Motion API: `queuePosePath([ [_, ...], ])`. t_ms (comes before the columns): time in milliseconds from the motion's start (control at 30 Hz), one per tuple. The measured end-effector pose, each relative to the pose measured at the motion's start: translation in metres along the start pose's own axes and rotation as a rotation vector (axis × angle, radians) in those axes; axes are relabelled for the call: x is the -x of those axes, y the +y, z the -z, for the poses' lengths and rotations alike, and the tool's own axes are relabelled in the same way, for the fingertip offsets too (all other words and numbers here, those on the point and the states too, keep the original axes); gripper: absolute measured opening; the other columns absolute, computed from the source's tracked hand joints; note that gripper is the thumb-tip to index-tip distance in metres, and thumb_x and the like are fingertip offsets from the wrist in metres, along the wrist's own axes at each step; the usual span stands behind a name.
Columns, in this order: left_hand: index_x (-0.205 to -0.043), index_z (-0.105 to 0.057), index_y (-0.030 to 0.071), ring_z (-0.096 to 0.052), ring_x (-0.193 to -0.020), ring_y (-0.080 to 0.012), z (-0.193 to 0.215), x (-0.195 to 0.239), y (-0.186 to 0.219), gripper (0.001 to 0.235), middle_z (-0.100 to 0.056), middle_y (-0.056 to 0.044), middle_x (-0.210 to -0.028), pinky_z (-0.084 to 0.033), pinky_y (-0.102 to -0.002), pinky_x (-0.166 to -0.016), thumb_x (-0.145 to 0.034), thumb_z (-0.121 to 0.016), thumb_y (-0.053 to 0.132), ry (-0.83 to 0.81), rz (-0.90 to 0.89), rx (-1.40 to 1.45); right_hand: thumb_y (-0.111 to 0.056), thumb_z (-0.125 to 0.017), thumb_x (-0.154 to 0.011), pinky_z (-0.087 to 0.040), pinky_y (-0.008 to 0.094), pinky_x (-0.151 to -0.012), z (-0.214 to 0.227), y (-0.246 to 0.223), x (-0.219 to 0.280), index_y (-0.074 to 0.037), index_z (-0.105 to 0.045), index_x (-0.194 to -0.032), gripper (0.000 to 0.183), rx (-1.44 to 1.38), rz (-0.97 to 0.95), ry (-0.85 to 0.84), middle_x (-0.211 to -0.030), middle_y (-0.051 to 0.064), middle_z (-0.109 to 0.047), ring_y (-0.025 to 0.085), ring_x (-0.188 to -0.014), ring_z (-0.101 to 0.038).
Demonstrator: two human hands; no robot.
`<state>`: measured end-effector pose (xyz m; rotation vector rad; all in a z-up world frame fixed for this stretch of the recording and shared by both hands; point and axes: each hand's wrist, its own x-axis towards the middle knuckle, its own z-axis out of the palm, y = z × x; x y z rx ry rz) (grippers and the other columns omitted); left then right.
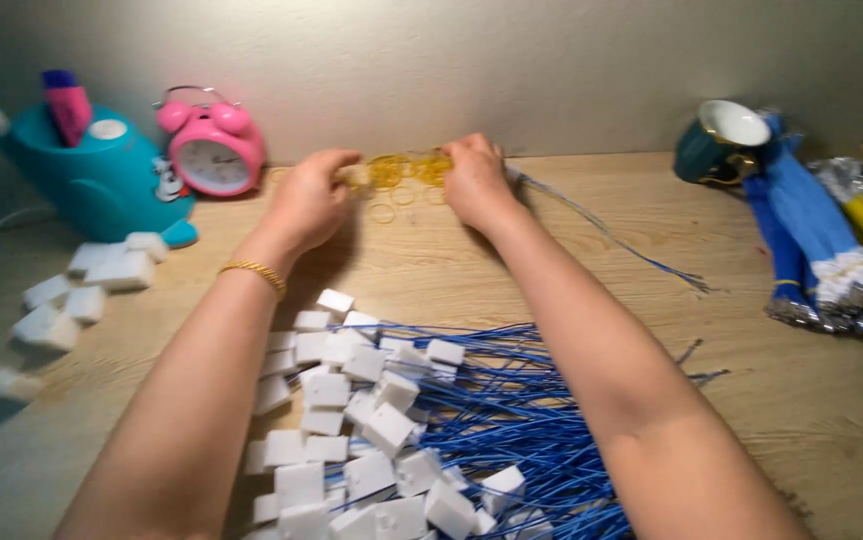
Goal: The person repeatedly picks up white plastic connectors and blue wires from a table, inserts the wire ends into the connectors, and places the assembled units into a growing pile. The person also briefly handles yellow rubber bands.
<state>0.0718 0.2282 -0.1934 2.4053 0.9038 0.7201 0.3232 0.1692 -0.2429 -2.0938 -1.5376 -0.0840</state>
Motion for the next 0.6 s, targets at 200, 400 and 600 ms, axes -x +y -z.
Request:
queuePosePath([
  [200,-0.146,-0.044,0.009,-0.030,-0.140,-0.0398,-0.004,-0.011,-0.020,0.068,-0.045,-0.020,-0.142,-0.031,-0.061,-0.108,-0.087,-0.060,0.040,-0.177,0.397,-0.257,-0.007,-0.057,-0.083,-0.039,0.057,-0.101,-0.015,-0.014,-0.011,0.002,-0.056,-0.122,0.040,0.067,-0.247,-0.185,-0.127,0.025,-0.047,0.045,-0.123,-0.043],
  [400,-0.143,-0.048,0.005,-0.047,-0.130,-0.0395,-0.027,-0.026,-0.017,0.062,-0.057,-0.024,-0.132,-0.037,-0.053,-0.107,-0.088,-0.059,0.030,-0.150,0.321,-0.134,-0.006,-0.052,-0.083,-0.051,0.048,-0.090,-0.023,-0.032,-0.004,-0.006,-0.068,-0.103,0.026,0.028,0.100,-0.085,-0.104,0.016,-0.058,0.038,-0.103,-0.057],
  [600,-0.138,-0.051,0.010,-0.052,-0.125,-0.0392,-0.025,-0.031,0.021,0.048,-0.059,-0.021,-0.130,-0.042,-0.053,-0.103,-0.091,-0.043,0.008,-0.104,0.105,0.133,0.002,-0.050,-0.079,-0.048,0.043,-0.097,0.016,-0.040,-0.005,-0.011,-0.069,-0.110,0.039,-0.090,0.265,-0.031,-0.111,0.014,-0.062,0.038,-0.108,-0.060],
])
